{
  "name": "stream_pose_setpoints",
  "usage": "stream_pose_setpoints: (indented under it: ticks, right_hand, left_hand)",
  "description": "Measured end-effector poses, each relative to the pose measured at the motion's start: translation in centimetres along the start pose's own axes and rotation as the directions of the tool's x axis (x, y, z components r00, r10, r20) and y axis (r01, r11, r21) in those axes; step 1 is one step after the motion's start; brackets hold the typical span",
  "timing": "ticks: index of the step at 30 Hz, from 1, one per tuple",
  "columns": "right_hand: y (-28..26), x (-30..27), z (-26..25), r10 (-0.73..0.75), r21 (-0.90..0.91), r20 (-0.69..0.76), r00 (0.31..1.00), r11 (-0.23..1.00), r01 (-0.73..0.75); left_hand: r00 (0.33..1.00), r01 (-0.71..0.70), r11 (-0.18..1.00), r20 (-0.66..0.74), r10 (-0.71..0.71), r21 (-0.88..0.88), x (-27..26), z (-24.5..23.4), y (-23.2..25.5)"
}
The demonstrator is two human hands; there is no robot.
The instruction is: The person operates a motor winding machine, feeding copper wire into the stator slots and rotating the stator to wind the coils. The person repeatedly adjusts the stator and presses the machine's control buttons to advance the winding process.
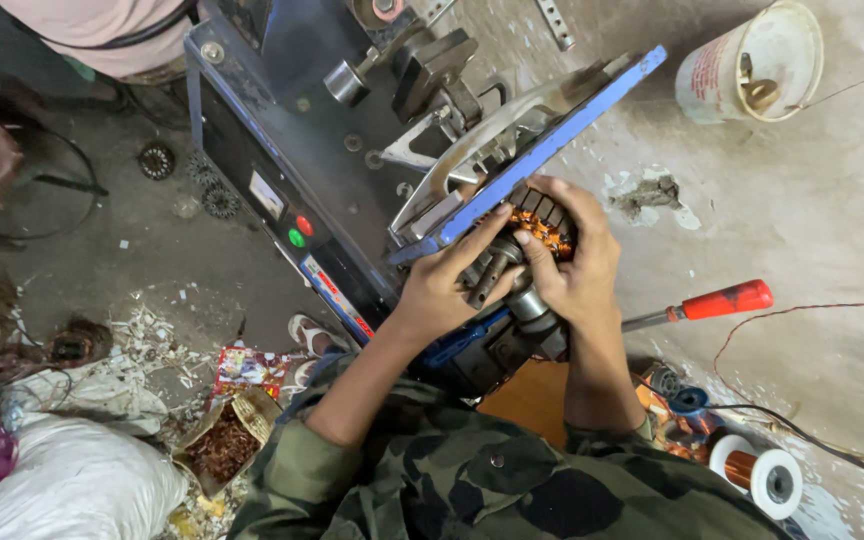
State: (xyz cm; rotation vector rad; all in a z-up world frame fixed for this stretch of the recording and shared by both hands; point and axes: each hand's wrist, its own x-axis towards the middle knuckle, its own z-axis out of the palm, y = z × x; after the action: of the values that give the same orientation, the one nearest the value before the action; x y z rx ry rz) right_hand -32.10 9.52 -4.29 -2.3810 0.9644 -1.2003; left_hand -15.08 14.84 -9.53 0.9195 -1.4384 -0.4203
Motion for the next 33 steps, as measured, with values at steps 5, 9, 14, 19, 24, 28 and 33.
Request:
stream_pose_setpoints:
  ticks: [5,9,14,19,24,28,33]
  right_hand:
    - [0.0,1.0,0.2,-0.137,-0.098,-0.001,0.991,0.986,0.136]
    - [-0.9,1.5,0.6,-0.088,-0.097,-0.062,0.994,0.992,0.082]
    - [-1.5,1.2,-0.7,-0.009,-0.022,-0.090,0.996,1.000,0.007]
    - [-1.7,0.4,-3.7,0.027,0.099,-0.060,0.998,0.995,-0.021]
    - [-2.5,1.6,-5.5,0.023,0.142,0.031,0.999,0.989,-0.027]
    - [-3.8,3.9,-5.4,0.097,0.044,0.095,0.991,0.994,-0.102]
    - [-5.1,6.6,-4.4,0.066,-0.103,0.156,0.986,0.993,-0.051]
  left_hand:
    - [0.993,0.117,0.985,0.044,-0.112,-0.128,-0.4,0.3,-0.4]
    - [0.977,0.204,0.977,0.082,-0.199,-0.059,0.0,0.5,0.1]
    - [0.985,0.130,0.990,0.118,-0.123,-0.061,0.2,-1.4,2.5]
    - [0.981,0.042,0.972,0.194,0.004,-0.231,1.8,-2.8,3.4]
    - [0.968,0.181,0.883,0.236,-0.082,-0.433,3.5,0.3,1.4]
    - [0.876,0.471,0.362,0.379,-0.297,-0.805,4.0,3.5,-0.9]
    - [0.796,0.488,-0.154,0.511,-0.325,-0.859,3.7,5.2,-4.1]
